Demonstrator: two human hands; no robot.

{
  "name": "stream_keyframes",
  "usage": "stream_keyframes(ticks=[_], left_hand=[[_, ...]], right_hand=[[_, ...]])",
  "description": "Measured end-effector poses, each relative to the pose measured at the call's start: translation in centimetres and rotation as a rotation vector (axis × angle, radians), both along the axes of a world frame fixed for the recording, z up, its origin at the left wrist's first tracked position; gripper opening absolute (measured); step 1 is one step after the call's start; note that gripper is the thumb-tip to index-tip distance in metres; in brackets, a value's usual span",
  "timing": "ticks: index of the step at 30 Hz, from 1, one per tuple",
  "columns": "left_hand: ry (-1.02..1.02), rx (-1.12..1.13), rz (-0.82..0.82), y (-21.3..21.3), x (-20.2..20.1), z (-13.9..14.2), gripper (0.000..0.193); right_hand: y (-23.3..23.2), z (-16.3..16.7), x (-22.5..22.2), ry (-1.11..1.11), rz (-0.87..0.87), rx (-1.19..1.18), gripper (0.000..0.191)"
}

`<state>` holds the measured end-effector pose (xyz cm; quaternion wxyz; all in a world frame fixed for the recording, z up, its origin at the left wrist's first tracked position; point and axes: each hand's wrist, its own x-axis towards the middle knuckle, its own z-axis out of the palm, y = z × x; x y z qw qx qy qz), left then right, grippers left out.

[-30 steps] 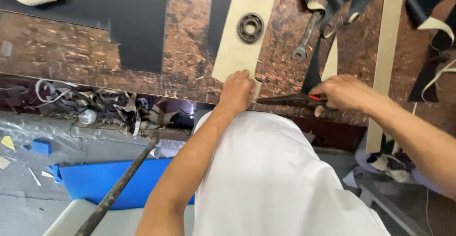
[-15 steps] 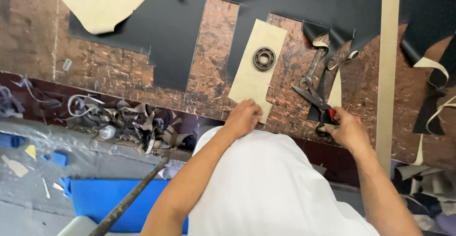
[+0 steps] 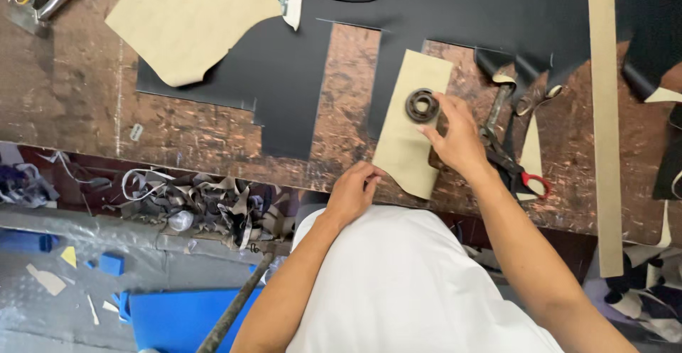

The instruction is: The person cuts pattern pieces from a black fabric or leather sheet on a workbench using scissors, following drawn outlines on the material. They reposition and turn the sheet between cuts, set finished cut pieces aside, and briefly handle a small metal part and a marker before resuming cutting.

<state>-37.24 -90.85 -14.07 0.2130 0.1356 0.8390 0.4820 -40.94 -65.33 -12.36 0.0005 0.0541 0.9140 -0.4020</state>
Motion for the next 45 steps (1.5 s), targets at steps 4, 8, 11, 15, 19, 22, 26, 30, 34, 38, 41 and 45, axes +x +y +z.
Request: stream_keyframes(ticks=[4,8,11,15,19,22,26,30,34,38,41,45], left_hand=[[-0.010,0.039,0.031,-4.5,-3.0,0.6,0.011],[0.162,0.121,0.235,-11.1,-7.2,0.0,0.015],[0.171,0.082,0.488,-16.8,-11.0,-1.3,0.022],[0.031,0.147,0.798,-25.0,-16.2,-3.4,0.039],[0.068,0.347,0.925,-31.7,-20.9,-4.5,0.047],[-0.205,0.460,1.000,-34.2,-23.6,-4.9,0.054],[-0.464,0.453,1.008,-35.0,-26.4,-4.5,0.057],[-0.545,0.393,0.982,-33.1,-29.5,-5.1,0.047],[-0.422,0.449,0.768,-28.5,-28.7,-6.1,0.031],[-0.415,0.276,0.258,-25.8,-22.3,-6.0,0.037],[-0.541,0.117,0.191,-27.0,-20.5,-5.4,0.043],[-0.113,-0.315,0.055,-31.5,-23.6,-4.1,0.040]], right_hand=[[-3.8,-1.4,-1.7,0.053,-0.045,0.274,0.074],[-6.0,-1.3,-2.9,-0.012,-0.112,0.337,0.072],[-6.9,-0.6,-4.2,-0.042,-0.100,0.410,0.072],[-7.6,0.1,-4.9,-0.204,-0.296,0.497,0.065],[-7.8,0.4,-5.1,-0.295,-0.550,0.556,0.067],[-9.3,0.2,-6.4,-0.126,-0.489,0.630,0.057],[-16.0,-0.8,-12.2,0.159,-0.259,0.499,0.050],[-26.0,-1.1,-19.2,0.154,0.017,0.289,0.050],[-31.7,-1.1,-26.6,0.137,0.140,0.115,0.055],[-32.6,-1.8,-30.9,0.066,0.140,0.104,0.072],[-32.4,-2.4,-31.3,-0.015,0.150,0.212,0.085],[-33.0,-3.5,-29.4,-0.027,0.150,0.278,0.085]])
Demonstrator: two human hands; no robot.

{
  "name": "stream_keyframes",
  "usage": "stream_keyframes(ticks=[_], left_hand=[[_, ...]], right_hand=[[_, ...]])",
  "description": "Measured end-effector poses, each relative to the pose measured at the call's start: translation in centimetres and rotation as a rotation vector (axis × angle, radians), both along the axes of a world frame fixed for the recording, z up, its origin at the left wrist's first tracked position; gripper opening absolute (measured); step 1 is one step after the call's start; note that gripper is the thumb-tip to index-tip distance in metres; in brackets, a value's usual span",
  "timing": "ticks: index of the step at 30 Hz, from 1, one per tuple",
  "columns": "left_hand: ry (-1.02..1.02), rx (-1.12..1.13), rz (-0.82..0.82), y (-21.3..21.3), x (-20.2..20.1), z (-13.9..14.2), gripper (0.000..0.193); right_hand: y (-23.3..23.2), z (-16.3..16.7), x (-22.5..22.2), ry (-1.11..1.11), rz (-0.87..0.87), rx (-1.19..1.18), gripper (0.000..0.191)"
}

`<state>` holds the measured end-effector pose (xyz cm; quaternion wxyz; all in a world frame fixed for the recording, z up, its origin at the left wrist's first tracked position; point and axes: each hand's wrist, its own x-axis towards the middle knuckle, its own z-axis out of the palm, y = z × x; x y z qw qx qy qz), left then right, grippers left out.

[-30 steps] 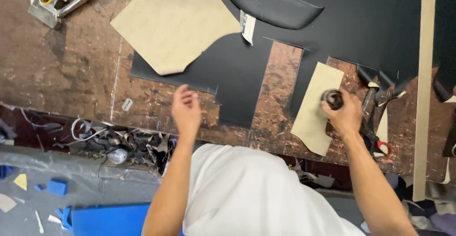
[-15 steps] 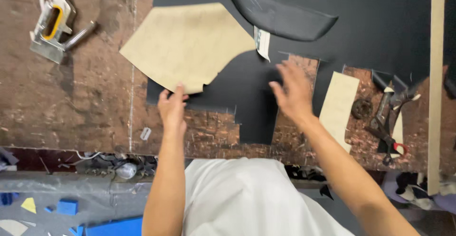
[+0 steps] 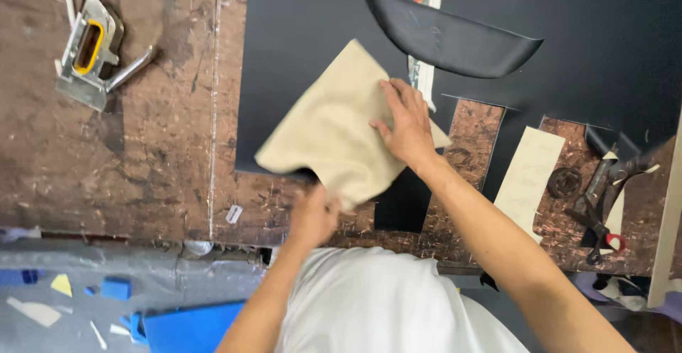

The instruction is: The person cuts pattern pieces from a black fabric or leather sheet on a workbench using scissors, following drawn outlines on the material. They reposition and turn the sheet between cuts, set finished cut pieces aside, and briefly handle a small metal part and a marker before resuming cutting.

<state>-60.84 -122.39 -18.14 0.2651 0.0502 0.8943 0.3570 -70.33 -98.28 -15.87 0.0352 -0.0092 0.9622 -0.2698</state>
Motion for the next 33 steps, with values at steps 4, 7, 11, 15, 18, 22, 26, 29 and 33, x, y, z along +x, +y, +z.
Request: stream_keyframes(ticks=[4,7,11,15,18,22,26,29,33], left_hand=[[0.228,0.047,0.147,-5.4,-6.0,1.1,0.053],[0.337,-0.014,0.331,-7.8,-9.4,0.9,0.054],[0.142,0.071,0.449,-9.2,-10.8,-0.9,0.038],[0.120,0.144,0.498,-10.0,-9.9,-2.5,0.031],[0.126,0.141,0.542,-10.4,-9.2,-3.0,0.028],[0.212,0.058,0.560,-10.5,-9.0,-2.9,0.025],[0.248,0.087,0.561,-10.5,-9.4,-2.6,0.024],[0.275,0.099,0.583,-10.9,-9.4,-2.6,0.024],[0.262,0.071,0.598,-11.1,-9.7,-2.5,0.021]], right_hand=[[-0.9,-0.7,0.5,-0.119,-0.209,-0.127,0.090],[-1.3,-0.9,0.7,-0.103,-0.344,-0.310,0.093],[-1.0,-1.2,1.0,-0.169,-0.472,-0.340,0.087],[0.0,-1.6,1.5,-0.187,-0.552,-0.572,0.078],[0.2,-1.7,1.0,-0.052,-0.486,-0.679,0.074],[-0.2,-1.2,-1.4,-0.014,-0.458,-0.567,0.079],[0.2,-0.1,-2.1,-0.052,-0.491,-0.379,0.074],[0.2,0.0,-1.3,-0.057,-0.493,-0.492,0.063],[0.4,-0.6,-0.4,-0.020,-0.446,-0.587,0.037]])
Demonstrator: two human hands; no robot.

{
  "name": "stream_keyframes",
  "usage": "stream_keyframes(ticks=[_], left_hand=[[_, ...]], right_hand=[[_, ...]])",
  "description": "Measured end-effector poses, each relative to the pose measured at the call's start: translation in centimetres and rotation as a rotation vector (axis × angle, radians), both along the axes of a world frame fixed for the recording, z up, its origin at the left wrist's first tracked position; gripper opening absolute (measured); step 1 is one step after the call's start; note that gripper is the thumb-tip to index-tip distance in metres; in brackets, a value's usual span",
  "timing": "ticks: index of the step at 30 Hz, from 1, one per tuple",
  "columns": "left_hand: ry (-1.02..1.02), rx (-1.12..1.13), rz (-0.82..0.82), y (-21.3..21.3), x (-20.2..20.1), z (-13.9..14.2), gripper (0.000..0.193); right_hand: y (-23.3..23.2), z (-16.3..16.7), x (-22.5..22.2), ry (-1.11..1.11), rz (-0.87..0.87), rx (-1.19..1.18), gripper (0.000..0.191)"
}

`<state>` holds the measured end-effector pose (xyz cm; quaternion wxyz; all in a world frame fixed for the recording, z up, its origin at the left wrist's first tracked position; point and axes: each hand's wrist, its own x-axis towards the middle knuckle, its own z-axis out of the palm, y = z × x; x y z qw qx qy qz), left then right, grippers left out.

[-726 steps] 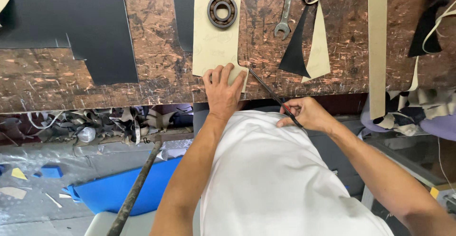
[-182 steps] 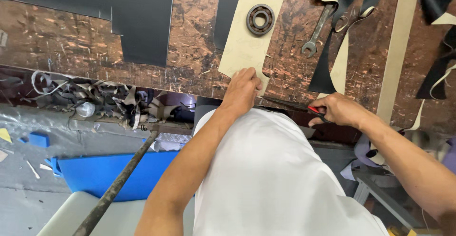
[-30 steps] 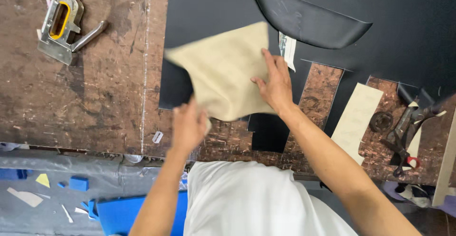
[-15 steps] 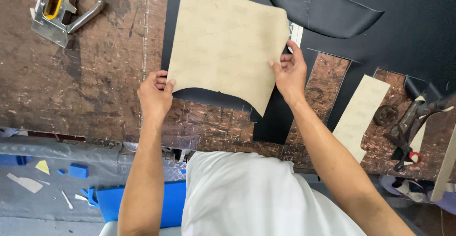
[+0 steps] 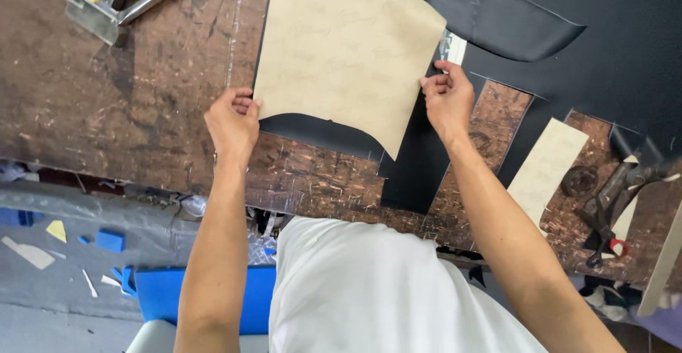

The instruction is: The person cuts pattern pieces from a black fabric or leather sheet on a workbench using scissors, following drawn outlines on the material. They reposition and turn the sheet between cuts, set finished cut pieces aside, and briefly handle a small metal part and a marker before resuming cutting.

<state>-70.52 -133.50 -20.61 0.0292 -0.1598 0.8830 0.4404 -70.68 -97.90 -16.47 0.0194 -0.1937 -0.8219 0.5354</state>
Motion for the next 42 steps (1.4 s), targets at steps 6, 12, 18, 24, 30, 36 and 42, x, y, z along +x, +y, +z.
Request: stream_keyframes(ticks=[6,12,18,24,30,36,42], left_hand=[[-0.050,0.028,-0.036,-1.1,-1.4,0.9,0.018],[-0.173,0.087,-0.113,-2.5,-2.8,1.7,0.020],[-0.193,0.070,-0.113,-2.1,-2.8,2.2,0.021],[-0.214,0.081,-0.108,-2.1,-2.7,2.3,0.021],[-0.178,0.086,-0.136,-2.3,-2.6,2.0,0.020],[-0.177,0.063,-0.132,-2.3,-2.3,1.8,0.019],[-0.189,0.045,-0.123,-2.0,-2.4,1.8,0.019]], right_hand=[[-0.3,0.2,-0.2,-0.078,-0.018,0.001,0.020],[-0.9,0.8,-0.9,-0.168,-0.076,0.074,0.018],[-1.0,0.8,-0.8,-0.137,-0.074,0.075,0.017],[-1.1,1.0,-0.8,-0.173,-0.095,0.117,0.017],[-1.3,1.2,-0.8,-0.196,-0.115,0.136,0.018],[-1.1,1.0,-0.9,-0.221,-0.116,0.132,0.017],[-0.9,1.0,-0.8,-0.227,-0.099,0.152,0.018]])
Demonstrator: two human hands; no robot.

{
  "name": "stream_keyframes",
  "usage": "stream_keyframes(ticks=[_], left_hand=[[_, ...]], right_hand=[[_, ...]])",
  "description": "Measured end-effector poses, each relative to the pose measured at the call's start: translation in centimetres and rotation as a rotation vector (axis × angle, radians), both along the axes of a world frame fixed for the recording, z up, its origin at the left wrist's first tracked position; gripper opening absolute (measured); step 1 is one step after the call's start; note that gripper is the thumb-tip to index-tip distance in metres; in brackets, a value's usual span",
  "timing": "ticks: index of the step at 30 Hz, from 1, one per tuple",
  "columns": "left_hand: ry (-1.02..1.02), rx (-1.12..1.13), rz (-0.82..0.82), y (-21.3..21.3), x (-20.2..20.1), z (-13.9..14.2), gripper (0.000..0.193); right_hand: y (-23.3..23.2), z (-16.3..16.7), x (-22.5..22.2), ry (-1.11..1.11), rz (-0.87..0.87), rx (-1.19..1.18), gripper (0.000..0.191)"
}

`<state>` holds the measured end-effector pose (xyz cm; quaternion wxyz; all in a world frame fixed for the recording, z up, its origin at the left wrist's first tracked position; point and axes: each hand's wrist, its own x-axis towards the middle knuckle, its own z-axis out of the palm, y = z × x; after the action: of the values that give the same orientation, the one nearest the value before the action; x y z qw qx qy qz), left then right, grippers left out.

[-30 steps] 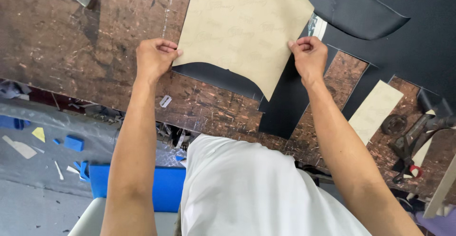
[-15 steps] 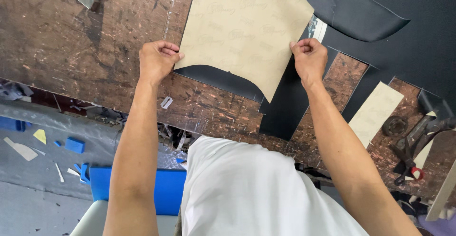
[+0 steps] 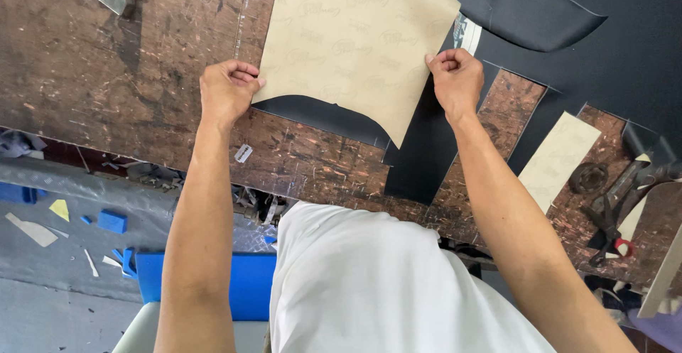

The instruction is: The person cuts pattern pieces from a black fabric or leather sheet on a workbench using scissors, following drawn outlines on the material. They reposition and turn the sheet between cuts, set finished cut pieces aside, and briefly handle a small metal part and a marker before resuming cutting.

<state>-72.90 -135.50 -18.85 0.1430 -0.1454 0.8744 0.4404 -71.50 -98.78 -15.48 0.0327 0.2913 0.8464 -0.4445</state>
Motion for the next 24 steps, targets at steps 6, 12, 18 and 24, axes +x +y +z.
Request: stream_keyframes(ticks=[6,12,18,24], left_hand=[[-0.001,-0.042,0.029,0.4,0.3,0.1,0.020],[0.023,-0.018,0.022,0.4,0.3,0.0,0.021],[0.061,-0.054,-0.022,0.8,0.4,0.5,0.020],[0.092,-0.026,-0.002,1.4,0.7,1.1,0.019]], right_hand=[[0.1,0.2,-0.1,-0.011,0.022,0.059,0.020],[0.2,0.6,0.0,-0.004,0.028,0.040,0.020],[0.5,0.9,0.1,0.090,0.084,0.101,0.018],[1.5,1.5,0.4,0.139,0.205,0.252,0.026]])
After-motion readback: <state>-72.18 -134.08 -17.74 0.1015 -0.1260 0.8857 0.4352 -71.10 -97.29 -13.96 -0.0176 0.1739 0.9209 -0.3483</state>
